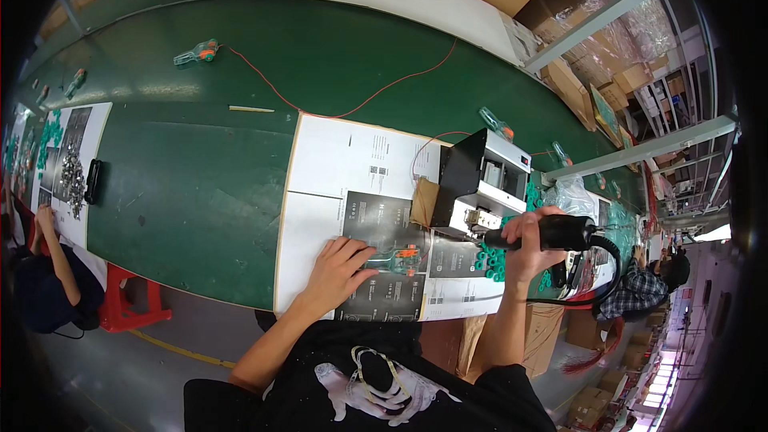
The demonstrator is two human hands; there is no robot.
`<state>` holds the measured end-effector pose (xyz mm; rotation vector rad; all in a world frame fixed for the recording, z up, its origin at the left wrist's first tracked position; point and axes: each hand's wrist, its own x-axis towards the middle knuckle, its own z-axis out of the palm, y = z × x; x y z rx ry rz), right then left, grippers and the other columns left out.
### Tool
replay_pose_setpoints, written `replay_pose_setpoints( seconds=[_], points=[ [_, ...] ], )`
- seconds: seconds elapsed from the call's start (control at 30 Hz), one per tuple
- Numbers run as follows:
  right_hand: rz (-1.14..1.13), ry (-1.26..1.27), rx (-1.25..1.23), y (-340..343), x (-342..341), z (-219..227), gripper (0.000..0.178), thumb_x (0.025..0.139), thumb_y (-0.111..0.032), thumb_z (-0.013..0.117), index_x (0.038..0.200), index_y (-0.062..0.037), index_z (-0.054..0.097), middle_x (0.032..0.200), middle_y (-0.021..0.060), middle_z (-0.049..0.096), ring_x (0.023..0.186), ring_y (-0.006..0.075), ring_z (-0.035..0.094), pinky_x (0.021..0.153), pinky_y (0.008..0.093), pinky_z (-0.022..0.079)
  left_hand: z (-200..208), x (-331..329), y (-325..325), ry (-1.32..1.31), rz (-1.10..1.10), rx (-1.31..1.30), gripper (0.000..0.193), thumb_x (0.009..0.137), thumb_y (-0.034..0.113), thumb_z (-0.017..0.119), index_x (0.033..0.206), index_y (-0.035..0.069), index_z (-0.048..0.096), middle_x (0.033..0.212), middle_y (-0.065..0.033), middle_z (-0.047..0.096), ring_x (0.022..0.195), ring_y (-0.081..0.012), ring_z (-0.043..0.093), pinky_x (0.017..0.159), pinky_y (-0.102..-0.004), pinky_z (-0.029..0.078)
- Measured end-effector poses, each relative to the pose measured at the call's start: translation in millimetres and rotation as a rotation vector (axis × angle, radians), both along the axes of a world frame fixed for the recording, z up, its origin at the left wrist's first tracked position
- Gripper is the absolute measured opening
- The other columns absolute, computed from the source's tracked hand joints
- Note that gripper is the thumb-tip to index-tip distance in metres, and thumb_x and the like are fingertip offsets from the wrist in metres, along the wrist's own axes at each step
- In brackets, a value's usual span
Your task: Assembling electronic components on a circuit board at a production line using a suspended power tool and a jig.
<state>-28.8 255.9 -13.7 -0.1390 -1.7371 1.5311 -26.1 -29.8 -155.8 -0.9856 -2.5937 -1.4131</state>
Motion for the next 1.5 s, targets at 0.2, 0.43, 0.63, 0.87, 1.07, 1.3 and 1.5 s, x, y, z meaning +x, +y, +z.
replay_pose_setpoints(
  seconds=[0.2,0.43,0.63,0.87,1.07,1.3,1.5],
  points=[
    [0.382,0.079,-0.131,-60,33,-15,0.036,0.091,0.001,0.059,0.124,-0.0071,0.046,0.067,0.0043,0.051,0.048,0.0146,0.048,0.048,0.0327,0.048,-3,-1,11,0.016,0.036,0.03,0.039,0.082,0.025,0.08,0.113,0.005,0.069,0.111,-0.0078,0.064,0.1,-0.029,0.059,0.088,-0.0407,0.047],
    [0.591,-0.016,-0.005,-82,31,-41,0.043,0.095,-0.002,0.063,0.128,-0.0085,0.036,0.072,0.0084,0.058,0.057,0.0191,0.056,0.059,0.0371,0.052,-5,0,8,-0.011,0.034,0.048,0.04,0.082,0.025,0.08,0.115,0.005,0.069,0.111,-0.0077,0.064,0.101,-0.0289,0.059,0.088,-0.0406,0.046],
    [0.618,-0.083,-0.064,-85,30,-55,0.043,0.094,0.001,0.064,0.126,-0.0072,0.037,0.075,0.0101,0.061,0.065,0.0214,0.062,0.066,0.0385,0.055,-4,0,6,-0.038,0.011,0.031,0.038,0.085,0.025,0.077,0.116,0.004,0.068,0.112,-0.0071,0.062,0.106,-0.0271,0.057,0.092,-0.0398,0.046],
    [0.593,-0.159,0.196,-85,32,-62,0.035,0.085,0.001,0.075,0.107,-0.0078,0.049,0.081,0.0098,0.068,0.072,0.0202,0.067,0.07,0.0352,0.056,-6,0,8,-0.068,0.026,0.033,0.038,0.085,0.026,0.077,0.113,0.002,0.067,0.112,-0.0093,0.061,0.105,-0.0292,0.057,0.091,-0.0407,0.045],
    [0.614,-0.208,0.258,-88,26,-61,0.031,0.09,0.0,0.07,0.107,-0.008,0.046,0.078,0.0103,0.063,0.066,0.0199,0.063,0.062,0.0354,0.055,-7,-2,10,-0.047,0.036,0.05,0.039,0.083,0.025,0.079,0.111,0.001,0.067,0.109,-0.0102,0.061,0.102,-0.0305,0.058,0.089,-0.0413,0.046],
    [0.437,-0.015,-0.167,-67,19,-49,0.036,0.087,0.006,0.071,0.117,-0.0069,0.054,0.083,0.0072,0.064,0.066,0.0175,0.063,0.061,0.0341,0.056,-7,-1,11,-0.04,0.039,0.032,0.04,0.082,0.024,0.079,0.112,0.001,0.067,0.108,-0.0097,0.062,0.101,-0.0305,0.058,0.088,-0.0417,0.046],
    [0.045,0.166,-0.008,-6,1,11,0.033,0.092,0.004,0.061,0.123,0.0,0.05,0.074,0.0065,0.057,0.051,0.0137,0.051,0.05,0.032,0.049,-4,0,13,-0.008,0.066,0.033,0.039,0.08,0.025,0.081,0.109,0.002,0.071,0.106,-0.0096,0.064,0.097,-0.0303,0.06,0.086,-0.0416,0.047]
  ],
)
